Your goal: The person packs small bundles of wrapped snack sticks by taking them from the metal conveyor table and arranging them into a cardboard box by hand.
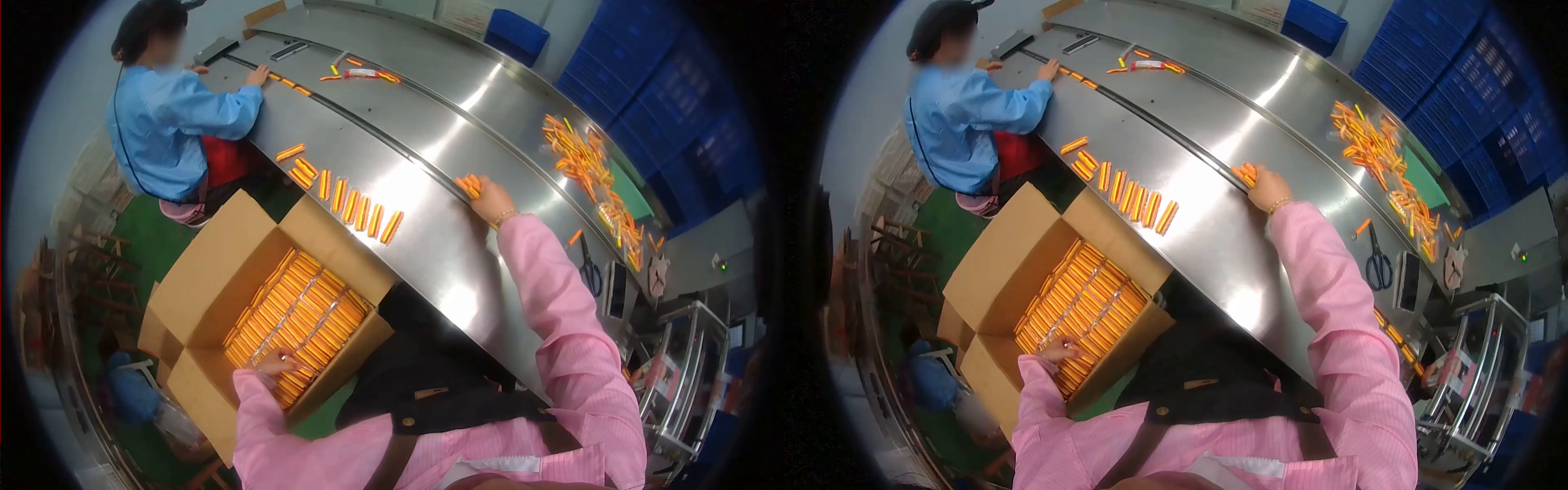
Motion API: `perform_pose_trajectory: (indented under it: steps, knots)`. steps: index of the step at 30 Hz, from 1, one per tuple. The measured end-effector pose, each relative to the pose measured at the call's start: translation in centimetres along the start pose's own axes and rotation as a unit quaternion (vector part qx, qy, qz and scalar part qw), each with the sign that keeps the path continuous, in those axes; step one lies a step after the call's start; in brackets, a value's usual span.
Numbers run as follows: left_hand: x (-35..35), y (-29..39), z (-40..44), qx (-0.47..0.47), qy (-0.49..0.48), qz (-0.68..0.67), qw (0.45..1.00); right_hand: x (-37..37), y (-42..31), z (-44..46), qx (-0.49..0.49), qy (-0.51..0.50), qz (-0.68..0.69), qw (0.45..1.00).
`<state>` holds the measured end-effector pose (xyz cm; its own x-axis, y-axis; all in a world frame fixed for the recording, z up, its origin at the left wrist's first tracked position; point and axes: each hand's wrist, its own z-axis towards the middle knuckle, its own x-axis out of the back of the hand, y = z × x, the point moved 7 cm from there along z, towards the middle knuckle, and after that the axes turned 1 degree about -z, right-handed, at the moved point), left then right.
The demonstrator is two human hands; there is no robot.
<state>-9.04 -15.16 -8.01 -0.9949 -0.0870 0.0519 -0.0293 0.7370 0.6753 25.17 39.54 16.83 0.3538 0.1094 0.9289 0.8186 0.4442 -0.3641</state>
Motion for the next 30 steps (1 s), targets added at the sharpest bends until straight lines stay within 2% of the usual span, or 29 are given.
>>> perform_pose_trajectory:
  steps: [2,6,9,11,12,14,15,17,20,24,26,30]
  knots:
    - [-0.3,1.5,-0.7,0.004,0.008,0.014,1.0,-0.8,-0.1,-0.5,-0.026,-0.064,-0.058,0.996]
    - [0.3,1.5,-0.1,0.007,0.023,0.024,0.999,-0.5,-0.6,-1.2,-0.029,-0.079,-0.065,0.994]
    - [0.6,0.1,-0.1,0.002,0.036,0.014,0.999,0.0,0.5,-1.8,-0.01,-0.042,-0.036,0.998]
    - [1.0,0.2,-0.6,-0.018,0.073,0.031,0.997,1.3,2.1,-2.2,-0.041,0.048,0.03,0.998]
    - [1.2,0.0,-0.4,-0.019,0.073,0.031,0.997,1.4,3.0,-2.0,-0.04,0.049,0.03,0.998]
    - [1.9,-1.1,-0.1,-0.025,0.094,0.057,0.994,0.9,5.1,-1.6,-0.068,0.042,0.184,0.98]
    - [2.2,-1.3,-0.2,-0.026,0.093,0.057,0.994,1.2,5.0,-1.7,-0.068,0.042,0.184,0.98]
    - [2.6,-2.1,-0.4,-0.006,0.094,0.02,0.995,0.1,5.2,-2.3,-0.14,-0.052,0.388,0.91]
    - [2.0,0.5,-2.0,-0.002,0.092,0.037,0.995,-0.4,5.8,-2.1,-0.159,-0.082,0.378,0.908]
    - [2.2,-1.4,-0.9,-0.018,0.08,0.028,0.996,-0.7,4.4,-1.9,-0.129,-0.1,0.337,0.927]
    - [2.2,-1.9,-1.0,-0.01,0.096,0.055,0.994,-0.5,3.4,-1.7,-0.062,-0.105,0.22,0.968]
    - [2.0,-1.7,-0.4,-0.018,0.09,0.051,0.994,-3.5,6.8,-1.0,-0.111,-0.172,0.163,0.965]
